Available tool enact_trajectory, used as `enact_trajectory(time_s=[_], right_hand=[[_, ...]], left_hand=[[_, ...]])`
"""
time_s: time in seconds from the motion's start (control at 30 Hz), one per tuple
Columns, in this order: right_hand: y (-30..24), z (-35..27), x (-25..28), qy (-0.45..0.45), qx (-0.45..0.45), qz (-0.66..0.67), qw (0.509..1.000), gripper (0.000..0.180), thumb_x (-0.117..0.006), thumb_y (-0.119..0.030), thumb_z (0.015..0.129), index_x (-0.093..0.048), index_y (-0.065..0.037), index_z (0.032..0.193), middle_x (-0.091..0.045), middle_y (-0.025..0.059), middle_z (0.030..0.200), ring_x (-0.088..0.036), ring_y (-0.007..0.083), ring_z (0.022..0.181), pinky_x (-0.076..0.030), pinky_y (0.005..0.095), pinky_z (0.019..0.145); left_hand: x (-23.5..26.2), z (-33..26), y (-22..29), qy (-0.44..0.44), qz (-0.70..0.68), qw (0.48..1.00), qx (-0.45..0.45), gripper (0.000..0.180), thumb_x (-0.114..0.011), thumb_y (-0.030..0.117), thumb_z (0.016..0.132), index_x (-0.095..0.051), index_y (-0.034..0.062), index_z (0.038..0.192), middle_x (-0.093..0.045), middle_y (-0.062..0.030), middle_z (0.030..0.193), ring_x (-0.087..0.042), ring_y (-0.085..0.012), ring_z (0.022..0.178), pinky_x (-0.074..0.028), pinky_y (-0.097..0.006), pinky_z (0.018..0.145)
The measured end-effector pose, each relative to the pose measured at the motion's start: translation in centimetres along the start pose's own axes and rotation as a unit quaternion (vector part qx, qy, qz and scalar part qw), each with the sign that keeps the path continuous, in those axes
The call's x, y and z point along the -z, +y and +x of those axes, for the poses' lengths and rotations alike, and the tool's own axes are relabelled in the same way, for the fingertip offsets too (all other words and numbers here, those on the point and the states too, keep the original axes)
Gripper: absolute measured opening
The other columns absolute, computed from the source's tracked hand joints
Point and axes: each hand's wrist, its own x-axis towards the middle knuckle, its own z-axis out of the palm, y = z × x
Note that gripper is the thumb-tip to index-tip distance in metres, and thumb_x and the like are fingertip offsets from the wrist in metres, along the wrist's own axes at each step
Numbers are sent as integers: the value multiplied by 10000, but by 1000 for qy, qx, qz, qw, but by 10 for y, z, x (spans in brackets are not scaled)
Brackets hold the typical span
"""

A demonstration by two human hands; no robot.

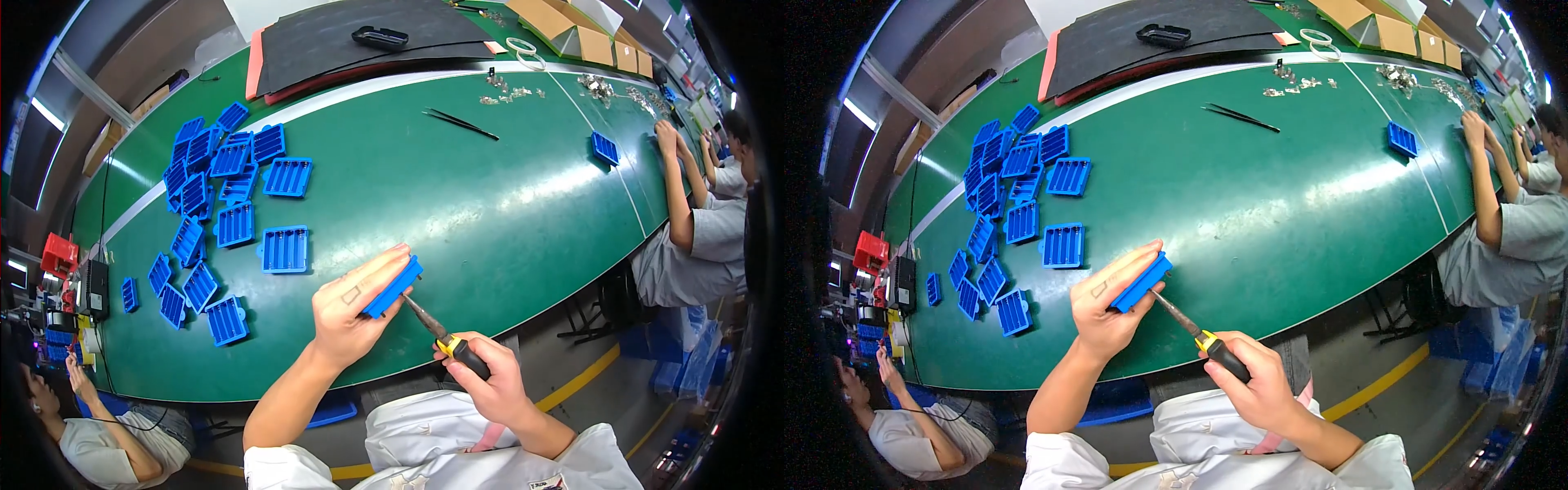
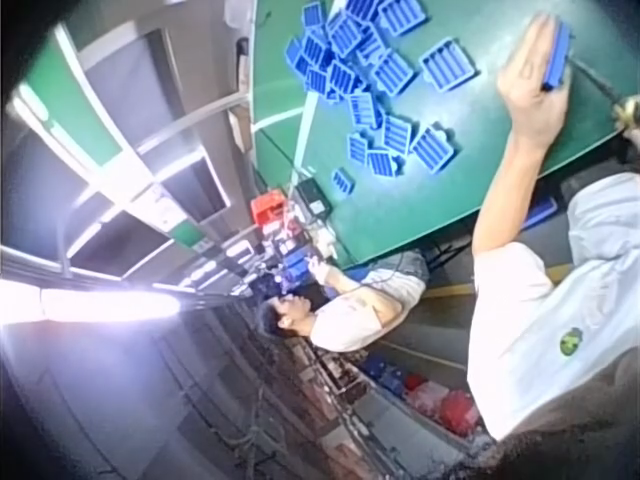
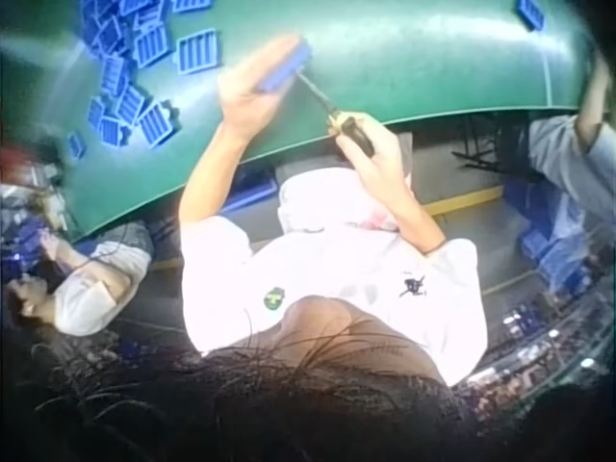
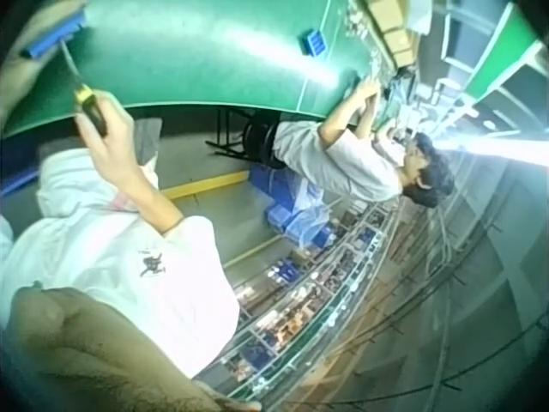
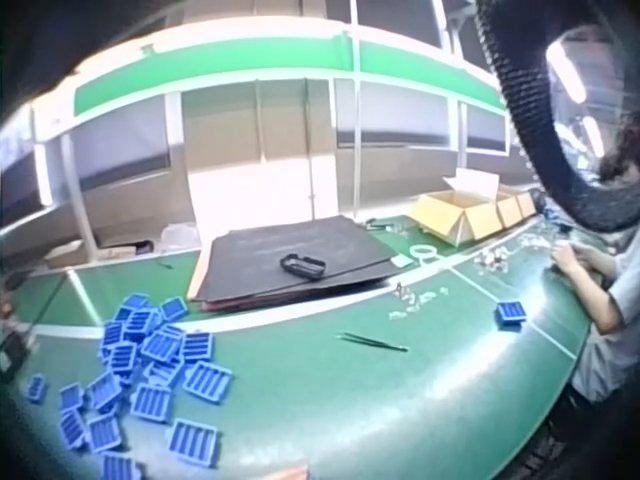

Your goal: Assemble small metal components into blue plastic fixtures using pliers on a factory workbench.

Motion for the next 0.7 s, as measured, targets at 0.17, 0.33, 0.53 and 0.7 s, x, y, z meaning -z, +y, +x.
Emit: enact_trajectory(time_s=[0.17, 0.33, 0.53, 0.7], right_hand=[[2, 0, 0, -2, -2, 6, 1000, 178, -587, 40, 838, -612, 77, 1010, -670, 159, 1025, -656, 200, 887, -515, 299, 791], [2, 0, 1, -1, 1, 3, 1000, 169, -586, 41, 839, -610, 79, 1003, -673, 164, 1020, -659, 203, 881, -518, 300, 788], [3, 0, 2, -3, 5, 3, 1000, 165, -589, 39, 840, -604, 86, 997, -674, 172, 1013, -666, 212, 887, -520, 305, 789], [4, 0, 2, -5, -5, -1, 1000, 166, -587, 39, 840, -601, 90, 997, -674, 178, 1022, -667, 206, 892, -520, 298, 789]], left_hand=[[-1, 1, 0, -2, -1, 1000, -2, 418, -759, -38, 683, -676, 17, 1089, -676, -174, 1133, -684, -305, 1002, -565, -328, 821], [-1, 1, -1, -5, -7, 1000, 5, 421, -759, -42, 683, -675, 17, 1091, -679, -171, 1127, -684, -304, 1006, -565, -331, 825], [-1, 1, 0, -7, -3, 1000, 5, 424, -759, -49, 681, -674, 18, 1091, -681, -168, 1121, -681, -305, 1013, -565, -333, 830], [-3, 0, 0, -9, -10, 1000, 6, 426, -759, -50, 677, -674, 19, 1090, -683, -167, 1118, -681, -306, 1014, -564, -335, 833]])
